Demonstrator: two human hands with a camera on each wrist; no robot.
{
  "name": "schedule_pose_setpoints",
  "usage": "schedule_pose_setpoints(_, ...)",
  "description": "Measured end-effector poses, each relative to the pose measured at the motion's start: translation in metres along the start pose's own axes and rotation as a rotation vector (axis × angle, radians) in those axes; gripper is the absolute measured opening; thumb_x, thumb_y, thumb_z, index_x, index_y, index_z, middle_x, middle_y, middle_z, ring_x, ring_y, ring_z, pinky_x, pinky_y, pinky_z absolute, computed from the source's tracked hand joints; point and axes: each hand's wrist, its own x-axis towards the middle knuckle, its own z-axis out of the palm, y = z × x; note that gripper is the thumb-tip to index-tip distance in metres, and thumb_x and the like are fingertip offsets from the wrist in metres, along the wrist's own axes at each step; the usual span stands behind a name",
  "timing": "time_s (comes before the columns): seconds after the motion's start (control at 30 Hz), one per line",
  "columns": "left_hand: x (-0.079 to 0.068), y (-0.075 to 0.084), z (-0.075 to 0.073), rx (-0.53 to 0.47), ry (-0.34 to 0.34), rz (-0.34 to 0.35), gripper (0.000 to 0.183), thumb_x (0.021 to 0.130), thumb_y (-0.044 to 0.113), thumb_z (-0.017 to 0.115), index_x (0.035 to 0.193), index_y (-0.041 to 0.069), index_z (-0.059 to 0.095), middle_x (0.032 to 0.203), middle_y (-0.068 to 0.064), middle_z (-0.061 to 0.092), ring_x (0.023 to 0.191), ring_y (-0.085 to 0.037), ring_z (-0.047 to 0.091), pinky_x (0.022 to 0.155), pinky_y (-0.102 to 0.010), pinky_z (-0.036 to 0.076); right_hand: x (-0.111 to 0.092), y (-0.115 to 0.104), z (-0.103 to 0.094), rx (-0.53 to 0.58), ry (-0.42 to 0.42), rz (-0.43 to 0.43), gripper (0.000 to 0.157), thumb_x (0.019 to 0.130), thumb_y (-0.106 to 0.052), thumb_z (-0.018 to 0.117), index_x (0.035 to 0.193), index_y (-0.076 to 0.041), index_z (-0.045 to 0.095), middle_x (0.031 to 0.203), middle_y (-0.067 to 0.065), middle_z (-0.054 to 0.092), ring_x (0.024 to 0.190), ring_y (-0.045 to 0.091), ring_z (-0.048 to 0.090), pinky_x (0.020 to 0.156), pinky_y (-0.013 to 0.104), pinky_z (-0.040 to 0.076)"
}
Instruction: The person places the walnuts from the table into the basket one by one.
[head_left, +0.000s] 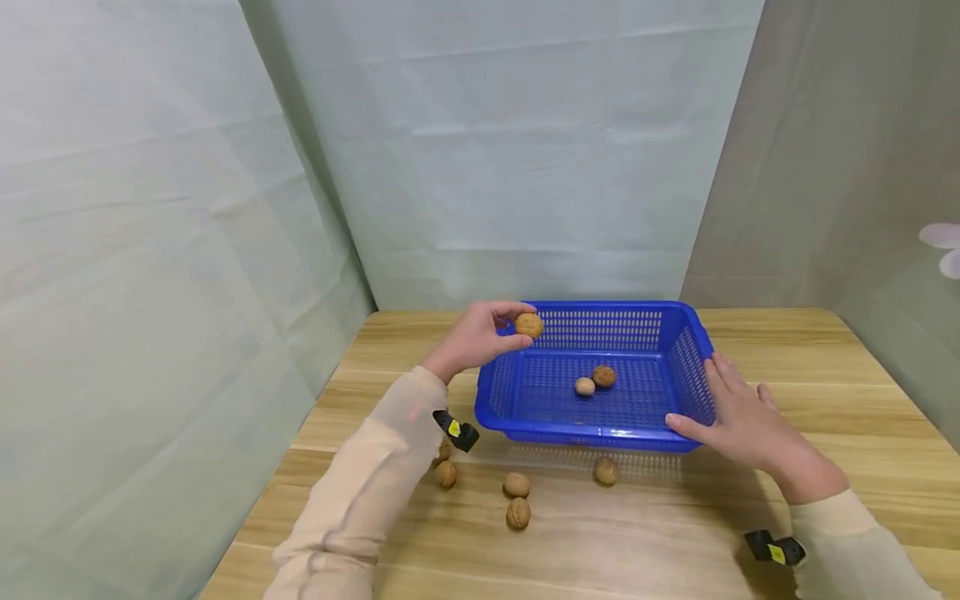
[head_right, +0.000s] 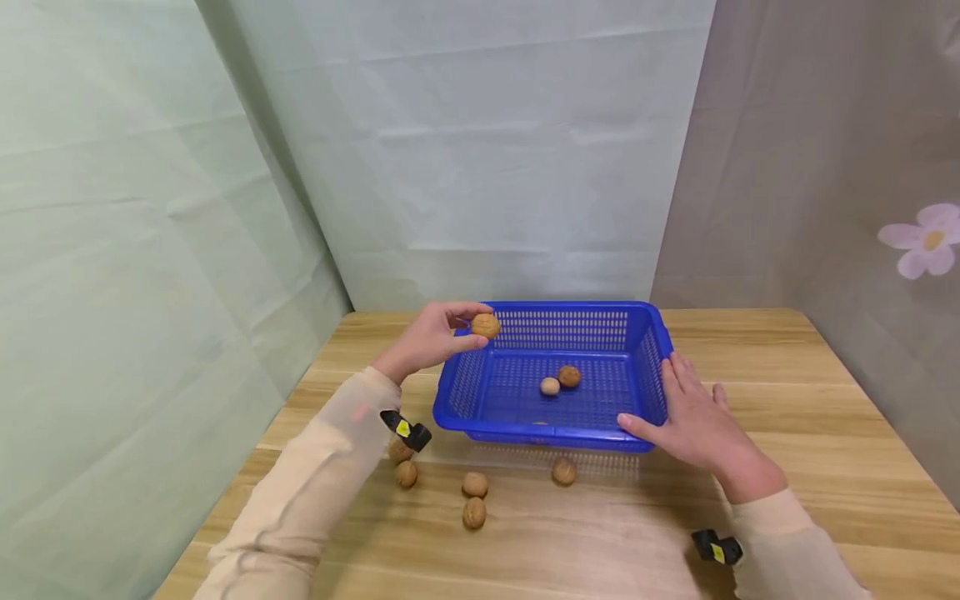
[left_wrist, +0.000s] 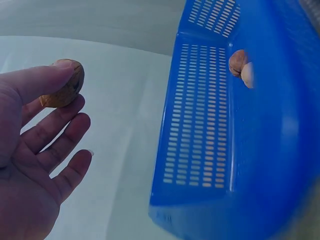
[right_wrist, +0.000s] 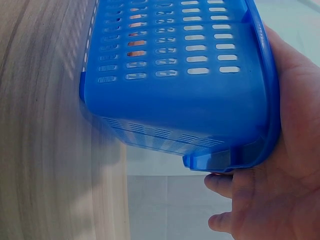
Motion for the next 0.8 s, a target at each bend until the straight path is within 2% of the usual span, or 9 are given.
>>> schedule_pose_setpoints(0.23, 0.043, 0.005, 0.011, 0.012, -0.020, -0.012, 0.045, 0.085, 0.013, 0.075, 0.129, 0.011, 0.062, 0.111, -0.001, 0.067, 0.100, -0.012, 0.060, 0.086, -0.031, 0.050, 0.001, 0.002, -0.002, 0.002, 0.013, -0.005, 0.111, 0.087, -0.063, 0.056, 0.148, 0.012, 0.001, 0.154, 0.032, -0.004, 0.142, 0.045, -0.008, 0.098, 0.076, -0.003)
schedule_pose_setpoints(0.47, 0.072, -0.003, 0.025, -0.027, -0.059, -0.075, 0.047, 0.085, 0.010, 0.074, 0.130, 0.016, 0.061, 0.112, 0.000, 0.066, 0.102, -0.013, 0.060, 0.082, -0.027, 0.051, -0.001, 0.003, -0.002, -0.002, 0.016, -0.001, 0.112, 0.087, -0.064, 0.056, 0.148, 0.012, 0.002, 0.154, 0.032, -0.004, 0.142, 0.045, -0.007, 0.098, 0.077, -0.002)
schedule_pose_setpoints(0.67, 0.084, -0.023, 0.039, -0.019, -0.111, -0.060, 0.046, 0.084, 0.007, 0.075, 0.128, 0.012, 0.063, 0.112, -0.004, 0.068, 0.097, -0.012, 0.063, 0.079, -0.025, 0.052, -0.001, 0.002, 0.001, 0.000, 0.021, -0.010, 0.110, 0.087, -0.063, 0.057, 0.149, 0.011, 0.003, 0.155, 0.032, -0.001, 0.142, 0.044, -0.006, 0.098, 0.077, 0.001)
schedule_pose_setpoints(0.8, 0.083, -0.035, 0.047, -0.077, -0.133, -0.085, 0.047, 0.083, 0.002, 0.074, 0.128, 0.007, 0.062, 0.112, -0.007, 0.068, 0.096, -0.013, 0.064, 0.078, -0.026, 0.053, 0.000, 0.001, 0.003, -0.005, 0.022, -0.004, 0.110, 0.086, -0.062, 0.058, 0.149, 0.011, 0.003, 0.155, 0.031, 0.000, 0.142, 0.045, -0.005, 0.098, 0.077, 0.001)
